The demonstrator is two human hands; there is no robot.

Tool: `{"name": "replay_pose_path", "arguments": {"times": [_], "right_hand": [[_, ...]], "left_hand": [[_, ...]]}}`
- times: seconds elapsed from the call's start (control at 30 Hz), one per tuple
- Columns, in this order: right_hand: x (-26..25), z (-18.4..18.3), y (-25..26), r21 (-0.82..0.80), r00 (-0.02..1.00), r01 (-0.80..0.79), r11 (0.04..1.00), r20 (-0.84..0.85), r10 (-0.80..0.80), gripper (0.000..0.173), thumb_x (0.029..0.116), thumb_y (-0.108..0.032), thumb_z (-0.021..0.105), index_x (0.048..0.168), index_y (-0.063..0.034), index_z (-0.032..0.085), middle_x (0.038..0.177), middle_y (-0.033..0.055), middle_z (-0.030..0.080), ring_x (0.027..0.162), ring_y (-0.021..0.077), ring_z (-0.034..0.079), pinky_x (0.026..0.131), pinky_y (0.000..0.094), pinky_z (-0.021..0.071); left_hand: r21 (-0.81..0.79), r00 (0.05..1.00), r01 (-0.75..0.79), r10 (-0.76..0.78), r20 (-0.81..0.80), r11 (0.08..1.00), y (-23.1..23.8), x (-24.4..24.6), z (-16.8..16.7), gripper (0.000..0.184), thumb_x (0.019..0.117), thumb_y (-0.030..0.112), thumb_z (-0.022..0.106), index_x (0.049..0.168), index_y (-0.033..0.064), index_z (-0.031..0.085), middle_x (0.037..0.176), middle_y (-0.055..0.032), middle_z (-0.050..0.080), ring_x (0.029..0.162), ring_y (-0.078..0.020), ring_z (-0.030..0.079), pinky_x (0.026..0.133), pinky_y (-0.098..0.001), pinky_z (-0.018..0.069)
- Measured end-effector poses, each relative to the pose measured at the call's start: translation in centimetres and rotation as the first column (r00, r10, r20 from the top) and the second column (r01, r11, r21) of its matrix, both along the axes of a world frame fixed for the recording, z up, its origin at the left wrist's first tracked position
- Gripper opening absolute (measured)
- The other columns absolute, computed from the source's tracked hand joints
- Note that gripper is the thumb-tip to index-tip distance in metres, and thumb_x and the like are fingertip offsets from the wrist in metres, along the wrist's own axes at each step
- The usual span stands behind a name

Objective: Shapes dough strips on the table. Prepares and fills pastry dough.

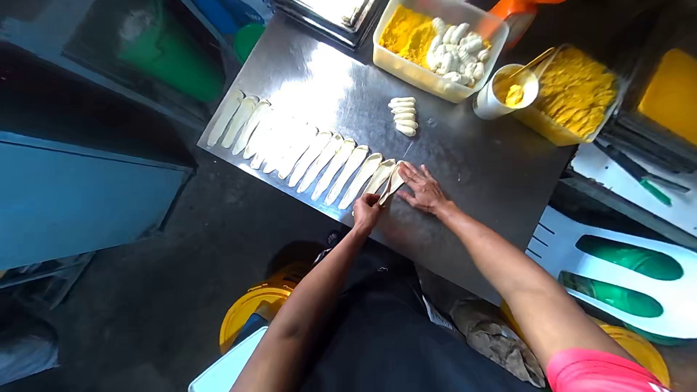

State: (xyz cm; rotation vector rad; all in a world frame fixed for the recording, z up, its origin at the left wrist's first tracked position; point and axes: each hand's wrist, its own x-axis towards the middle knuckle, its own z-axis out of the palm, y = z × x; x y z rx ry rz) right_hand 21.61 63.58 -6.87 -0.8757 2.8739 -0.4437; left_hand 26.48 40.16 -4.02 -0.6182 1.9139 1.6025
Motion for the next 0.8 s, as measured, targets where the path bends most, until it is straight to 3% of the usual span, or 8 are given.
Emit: {"name": "replay_pose_path", "arguments": {"times": [0.13,0.2,0.3,0.4,0.53,0.6,0.7,0.8], "right_hand": [[5.2,-0.8,-4.5,-0.067,0.999,0.036,0.997,0.001,-0.036,0.086,0.097,-0.066,0.049,0.16,-0.0088,0.037,0.17,0.0081,0.027,0.16,0.0235,0.015,0.129,0.056,0.0166],[8.7,-1.5,-6.5,-0.074,1.0,0.005,0.997,0.024,-0.003,0.085,0.0945,-0.06,0.054,0.161,-0.0095,0.036,0.17,0.0076,0.027,0.16,0.0223,0.015,0.129,0.0548,0.015],[13.0,-1.8,-8.9,-0.046,0.999,0.013,0.999,0.032,-0.012,0.089,0.0923,-0.064,0.051,0.161,-0.01,0.035,0.17,0.0072,0.028,0.159,0.0237,0.017,0.129,0.0563,0.0143],[15.5,-0.7,-10.3,-0.061,0.993,0.06,0.996,0.102,-0.054,0.088,0.094,-0.069,0.049,0.159,-0.0104,0.04,0.168,0.0064,0.032,0.158,0.0253,0.022,0.128,0.0577,0.0165],[11.8,1.6,-8.7,-0.196,0.995,0.092,0.976,0.039,-0.086,0.054,0.1015,-0.043,0.052,0.144,-0.0107,0.061,0.152,0.0055,0.056,0.147,0.0202,0.045,0.124,0.05,0.0337],[8.3,1.3,-6.8,-0.149,0.992,0.122,0.981,0.016,-0.121,0.062,0.1058,-0.05,0.045,0.15,-0.0075,0.053,0.159,0.009,0.048,0.152,0.021,0.038,0.126,0.0479,0.0298],[3.0,0.5,-3.1,0.033,0.991,0.127,0.991,0.038,-0.128,0.07,0.1074,-0.056,0.03,0.161,-0.0121,0.036,0.17,0.0062,0.027,0.159,0.0222,0.02,0.127,0.0594,0.015],[-0.9,2.5,-0.6,-0.05,0.971,0.24,0.97,-0.002,-0.24,0.064,0.1068,-0.055,0.038,0.156,-0.0137,0.046,0.164,0.004,0.041,0.155,0.0208,0.03,0.127,0.0597,0.0176]], "left_hand": [[-0.231,0.984,0.086,-0.119,-0.132,0.969,-1.1,1.5,0.4,0.029,0.0918,0.013,0.07,0.12,0.0029,0.069,0.103,-0.0132,0.075,0.096,-0.0233,0.074,0.091,-0.0447,0.0606],[-0.371,0.953,0.147,-0.231,-0.195,0.917,-1.8,3.0,0.3,0.034,0.0945,0.019,0.068,0.123,0.0009,0.066,0.113,-0.0189,0.069,0.103,-0.0314,0.069,0.094,-0.0499,0.0573],[-0.553,0.902,0.305,-0.421,-0.092,0.775,-3.5,5.5,0.4,0.04,0.1,0.038,0.061,0.128,0.01,0.062,0.133,-0.0175,0.061,0.101,-0.0364,0.07,0.086,-0.0563,0.0582],[-0.681,0.76,0.374,-0.629,-0.164,0.629,-5.2,7.6,0.3,0.038,0.1051,0.033,0.05,0.13,0.0086,0.064,0.132,-0.0172,0.063,0.103,-0.0324,0.071,0.086,-0.0506,0.0588],[-0.78,0.371,0.375,-0.852,-0.37,0.501,-6.3,9.2,-2.0,0.045,0.105,0.016,0.044,0.148,0.0061,0.054,0.155,-0.0143,0.051,0.148,-0.0303,0.042,0.122,-0.0508,0.0333],[-0.81,0.251,0.397,-0.9,-0.356,0.431,-6.4,10.0,-3.8,0.052,0.1092,0.024,0.038,0.157,0.002,0.04,0.164,-0.017,0.037,0.155,-0.0305,0.03,0.127,-0.0517,0.0247],[-0.838,0.187,0.387,-0.922,-0.338,0.386,-6.8,11.2,-4.9,0.065,0.1078,0.041,0.043,0.16,0.0037,0.032,0.169,-0.018,0.024,0.158,-0.0303,0.023,0.127,-0.052,0.0238],[-0.81,0.179,0.433,-0.918,-0.353,0.396,-7.4,10.7,-3.8,0.063,0.1074,0.046,0.044,0.163,0.018,0.032,0.172,-0.0099,0.021,0.159,-0.0265,0.018,0.127,-0.0591,0.0191]]}}
